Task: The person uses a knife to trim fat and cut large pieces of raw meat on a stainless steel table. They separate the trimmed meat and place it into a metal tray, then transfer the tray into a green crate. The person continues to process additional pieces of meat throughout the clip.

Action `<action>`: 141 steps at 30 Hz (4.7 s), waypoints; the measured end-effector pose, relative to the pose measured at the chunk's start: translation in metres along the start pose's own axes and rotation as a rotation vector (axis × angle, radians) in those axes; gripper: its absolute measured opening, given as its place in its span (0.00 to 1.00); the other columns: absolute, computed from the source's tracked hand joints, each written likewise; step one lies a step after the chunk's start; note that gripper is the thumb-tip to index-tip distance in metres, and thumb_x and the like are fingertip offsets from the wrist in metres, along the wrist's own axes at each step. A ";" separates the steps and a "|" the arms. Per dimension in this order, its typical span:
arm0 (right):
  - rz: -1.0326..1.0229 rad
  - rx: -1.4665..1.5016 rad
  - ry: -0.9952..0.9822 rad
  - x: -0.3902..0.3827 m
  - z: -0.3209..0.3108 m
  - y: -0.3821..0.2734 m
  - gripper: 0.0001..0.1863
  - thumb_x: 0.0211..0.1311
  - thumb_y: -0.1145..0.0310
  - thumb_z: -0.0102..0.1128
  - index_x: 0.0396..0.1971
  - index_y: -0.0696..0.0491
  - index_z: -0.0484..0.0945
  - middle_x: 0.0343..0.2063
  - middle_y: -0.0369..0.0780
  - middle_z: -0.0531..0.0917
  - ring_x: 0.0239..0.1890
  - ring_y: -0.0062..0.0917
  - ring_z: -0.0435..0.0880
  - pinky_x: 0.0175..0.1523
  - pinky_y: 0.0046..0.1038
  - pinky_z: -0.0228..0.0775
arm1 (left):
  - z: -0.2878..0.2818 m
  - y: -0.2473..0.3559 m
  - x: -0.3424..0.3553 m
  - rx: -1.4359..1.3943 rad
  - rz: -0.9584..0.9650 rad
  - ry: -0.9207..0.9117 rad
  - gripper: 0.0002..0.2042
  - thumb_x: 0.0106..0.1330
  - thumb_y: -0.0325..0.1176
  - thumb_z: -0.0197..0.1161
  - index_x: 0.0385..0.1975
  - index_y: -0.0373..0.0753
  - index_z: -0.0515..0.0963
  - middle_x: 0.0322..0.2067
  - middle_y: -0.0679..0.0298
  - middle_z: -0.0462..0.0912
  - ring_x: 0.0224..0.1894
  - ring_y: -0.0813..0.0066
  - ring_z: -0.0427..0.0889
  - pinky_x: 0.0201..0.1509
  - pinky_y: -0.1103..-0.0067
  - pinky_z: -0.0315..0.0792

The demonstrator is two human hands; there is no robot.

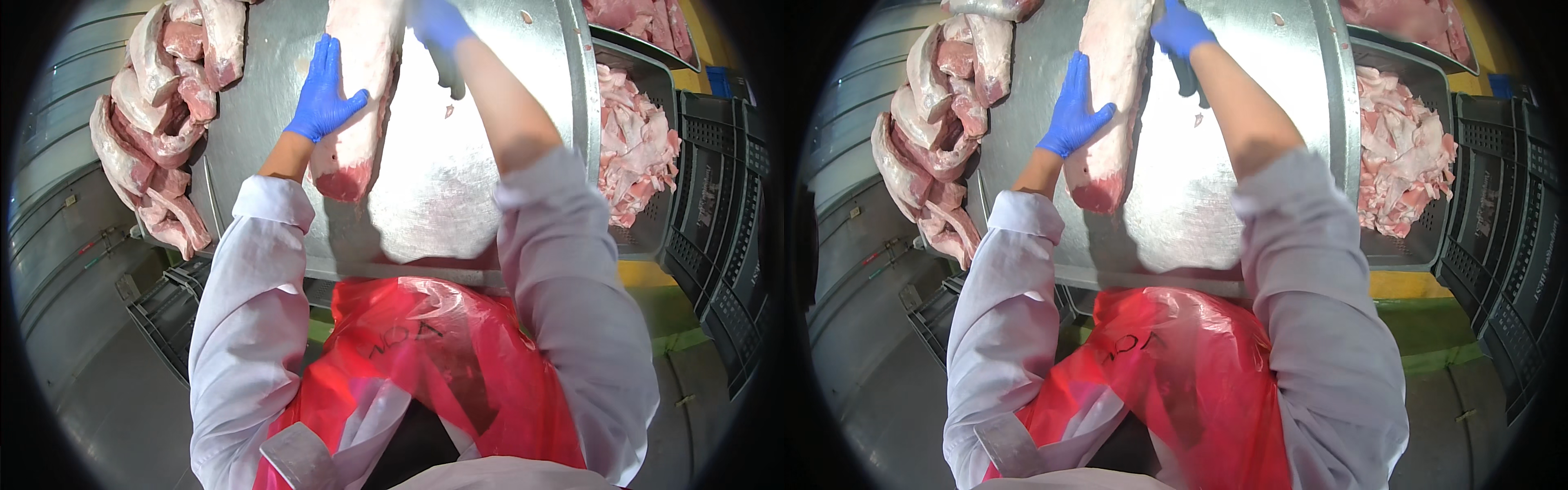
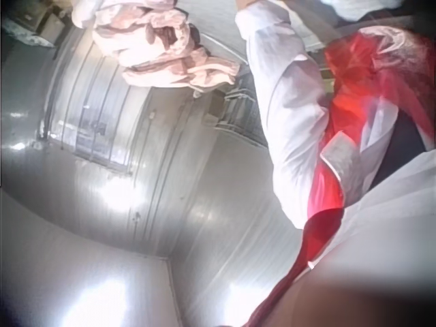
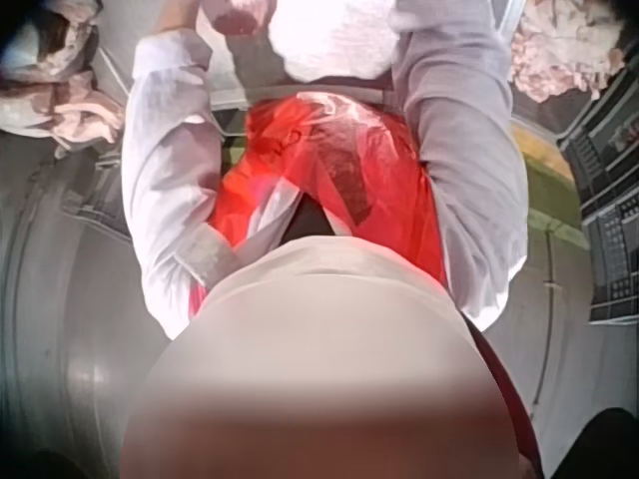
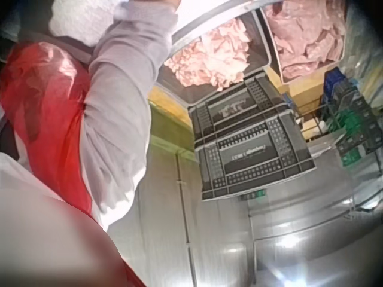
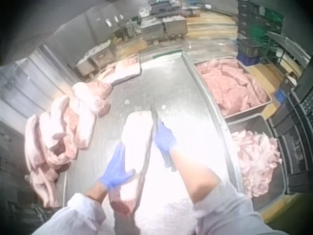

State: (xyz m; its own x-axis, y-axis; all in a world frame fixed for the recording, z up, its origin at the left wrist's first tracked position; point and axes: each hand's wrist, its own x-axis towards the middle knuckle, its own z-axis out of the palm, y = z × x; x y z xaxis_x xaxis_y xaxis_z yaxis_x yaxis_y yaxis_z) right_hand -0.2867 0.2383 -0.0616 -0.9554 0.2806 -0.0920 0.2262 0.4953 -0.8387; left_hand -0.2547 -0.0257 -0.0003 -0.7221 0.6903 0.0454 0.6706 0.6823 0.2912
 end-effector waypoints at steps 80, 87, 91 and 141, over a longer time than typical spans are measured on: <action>0.602 0.485 -0.020 -0.544 -0.190 0.013 0.47 0.62 0.78 0.48 0.78 0.36 0.41 0.23 0.33 0.75 0.20 0.15 0.68 0.22 0.21 0.66 | -0.046 -0.029 -0.083 -1.067 -0.584 -0.320 0.28 0.59 0.44 0.65 0.56 0.31 0.72 0.45 0.55 0.83 0.45 0.66 0.84 0.48 0.75 0.78; 0.382 0.414 -0.113 -0.465 -0.195 0.024 0.47 0.62 0.79 0.48 0.78 0.39 0.41 0.23 0.34 0.75 0.20 0.14 0.69 0.24 0.20 0.66 | -0.031 -0.056 -0.088 -1.026 -0.556 -0.268 0.25 0.72 0.41 0.56 0.63 0.31 0.70 0.57 0.59 0.78 0.55 0.72 0.77 0.62 0.74 0.70; 0.349 0.354 -0.130 -0.408 -0.182 0.007 0.47 0.62 0.80 0.48 0.78 0.37 0.40 0.19 0.33 0.74 0.17 0.14 0.69 0.23 0.21 0.66 | -0.007 -0.016 0.001 -0.462 -0.522 -0.029 0.34 0.62 0.49 0.69 0.59 0.27 0.73 0.53 0.54 0.79 0.48 0.70 0.80 0.52 0.74 0.74; -0.253 -0.299 0.165 -0.212 0.001 -0.052 0.37 0.62 0.77 0.49 0.73 0.52 0.56 0.42 0.46 0.83 0.38 0.35 0.85 0.44 0.31 0.79 | -0.076 -0.198 -0.095 -0.431 -0.380 -0.213 0.21 0.73 0.49 0.52 0.47 0.35 0.75 0.43 0.56 0.79 0.45 0.65 0.76 0.56 0.70 0.68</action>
State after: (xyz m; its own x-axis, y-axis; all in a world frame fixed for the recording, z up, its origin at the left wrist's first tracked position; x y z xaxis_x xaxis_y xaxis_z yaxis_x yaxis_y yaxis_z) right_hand -0.0962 0.1519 0.0009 -0.9502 0.2352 0.2047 0.0563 0.7752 -0.6292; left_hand -0.3320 -0.2449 0.0102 -0.8176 0.4809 -0.3166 0.2113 0.7621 0.6120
